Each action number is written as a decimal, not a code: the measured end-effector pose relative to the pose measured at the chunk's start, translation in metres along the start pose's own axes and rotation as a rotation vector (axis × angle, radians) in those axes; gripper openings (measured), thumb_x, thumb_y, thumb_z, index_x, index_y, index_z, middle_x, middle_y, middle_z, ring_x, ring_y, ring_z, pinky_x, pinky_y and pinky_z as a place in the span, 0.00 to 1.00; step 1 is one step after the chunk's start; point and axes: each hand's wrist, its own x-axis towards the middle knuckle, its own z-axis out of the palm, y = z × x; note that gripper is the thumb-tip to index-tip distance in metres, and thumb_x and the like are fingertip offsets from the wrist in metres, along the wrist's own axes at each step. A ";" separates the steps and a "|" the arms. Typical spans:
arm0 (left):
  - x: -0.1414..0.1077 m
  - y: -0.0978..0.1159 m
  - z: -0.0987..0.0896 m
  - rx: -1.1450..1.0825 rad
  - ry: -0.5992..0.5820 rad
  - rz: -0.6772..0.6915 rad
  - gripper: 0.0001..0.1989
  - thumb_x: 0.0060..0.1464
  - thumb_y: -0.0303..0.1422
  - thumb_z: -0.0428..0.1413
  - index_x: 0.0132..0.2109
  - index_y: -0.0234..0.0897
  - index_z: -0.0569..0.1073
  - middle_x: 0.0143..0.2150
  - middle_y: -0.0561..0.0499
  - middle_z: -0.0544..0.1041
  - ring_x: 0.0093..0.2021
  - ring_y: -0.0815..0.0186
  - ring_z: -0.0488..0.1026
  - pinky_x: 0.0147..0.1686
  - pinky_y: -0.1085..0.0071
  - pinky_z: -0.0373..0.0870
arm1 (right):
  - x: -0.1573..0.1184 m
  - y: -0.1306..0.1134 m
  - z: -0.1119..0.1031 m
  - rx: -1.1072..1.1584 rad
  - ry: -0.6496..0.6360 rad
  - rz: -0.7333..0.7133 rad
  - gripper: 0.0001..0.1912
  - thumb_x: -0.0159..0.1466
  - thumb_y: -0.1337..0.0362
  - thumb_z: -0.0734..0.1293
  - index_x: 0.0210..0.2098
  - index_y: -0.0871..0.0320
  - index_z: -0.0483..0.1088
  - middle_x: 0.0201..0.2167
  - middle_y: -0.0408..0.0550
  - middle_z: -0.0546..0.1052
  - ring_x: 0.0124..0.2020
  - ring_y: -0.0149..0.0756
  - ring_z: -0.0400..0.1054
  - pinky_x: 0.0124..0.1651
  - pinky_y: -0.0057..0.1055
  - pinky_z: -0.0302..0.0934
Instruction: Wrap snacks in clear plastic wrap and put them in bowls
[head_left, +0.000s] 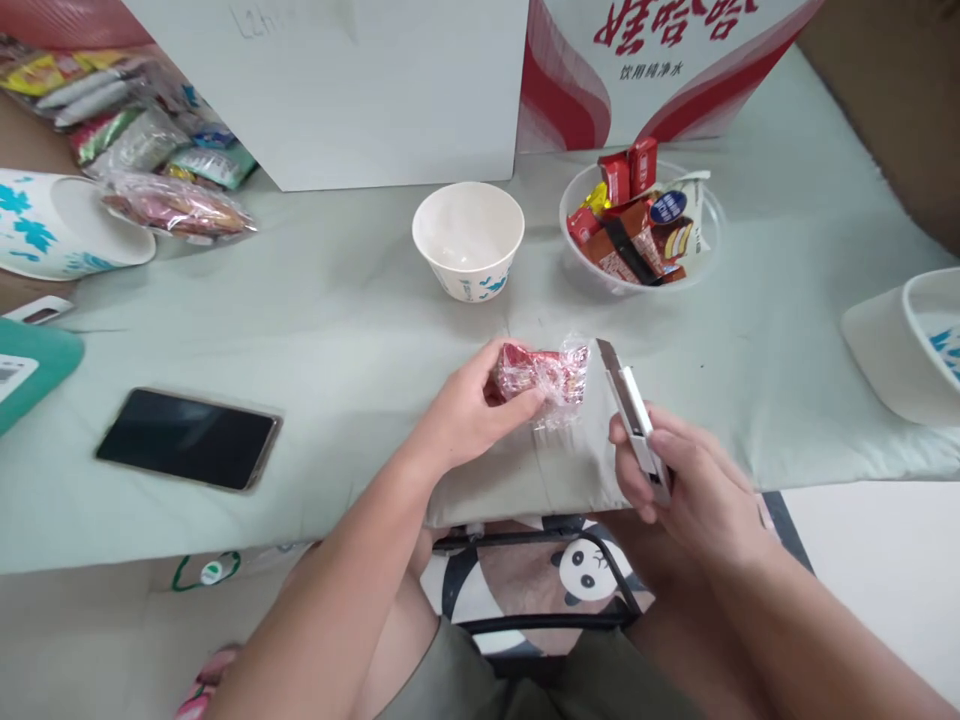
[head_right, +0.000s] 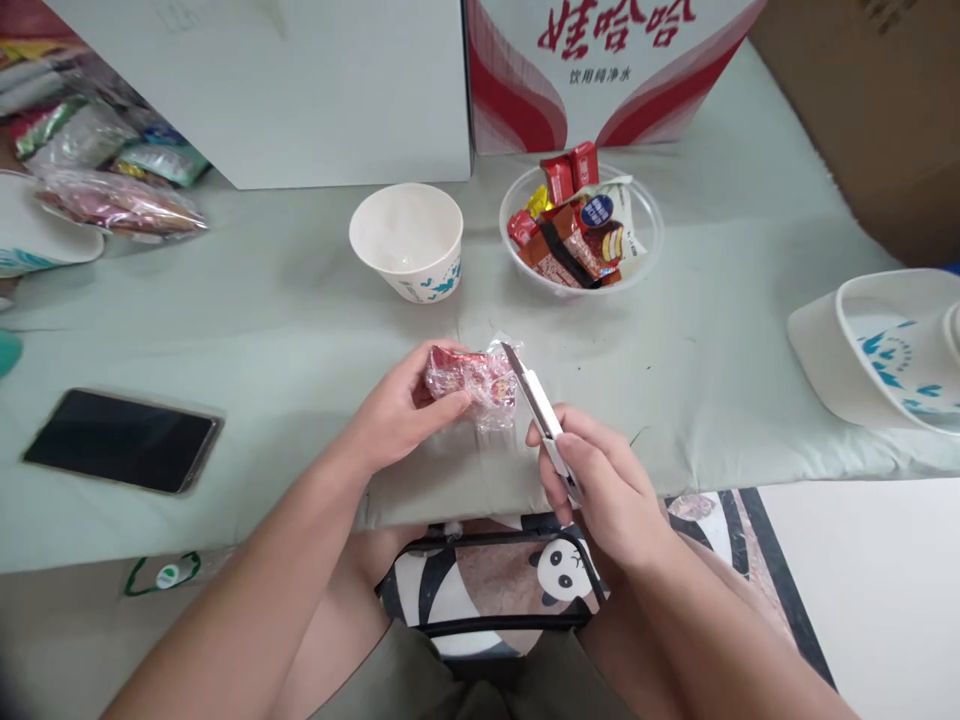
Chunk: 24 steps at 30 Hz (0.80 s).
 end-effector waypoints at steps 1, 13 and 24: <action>0.000 -0.001 0.001 0.011 0.005 0.009 0.18 0.59 0.39 0.61 0.54 0.40 0.72 0.46 0.49 0.79 0.42 0.64 0.76 0.43 0.71 0.73 | -0.001 0.002 0.003 0.018 -0.030 0.021 0.16 0.67 0.47 0.62 0.38 0.54 0.67 0.14 0.37 0.68 0.14 0.30 0.59 0.22 0.29 0.55; 0.002 -0.009 0.006 0.132 0.090 0.114 0.15 0.59 0.40 0.60 0.51 0.41 0.73 0.44 0.50 0.79 0.41 0.64 0.76 0.41 0.69 0.75 | 0.012 0.014 0.020 0.076 -0.114 0.150 0.13 0.66 0.51 0.62 0.41 0.54 0.64 0.12 0.37 0.72 0.12 0.30 0.63 0.16 0.22 0.53; 0.003 -0.013 0.005 0.143 0.078 0.166 0.17 0.58 0.40 0.61 0.53 0.40 0.75 0.44 0.50 0.80 0.41 0.64 0.77 0.40 0.70 0.76 | 0.005 0.016 0.031 0.151 -0.078 0.144 0.26 0.62 0.37 0.68 0.32 0.56 0.65 0.14 0.41 0.75 0.13 0.29 0.68 0.17 0.20 0.60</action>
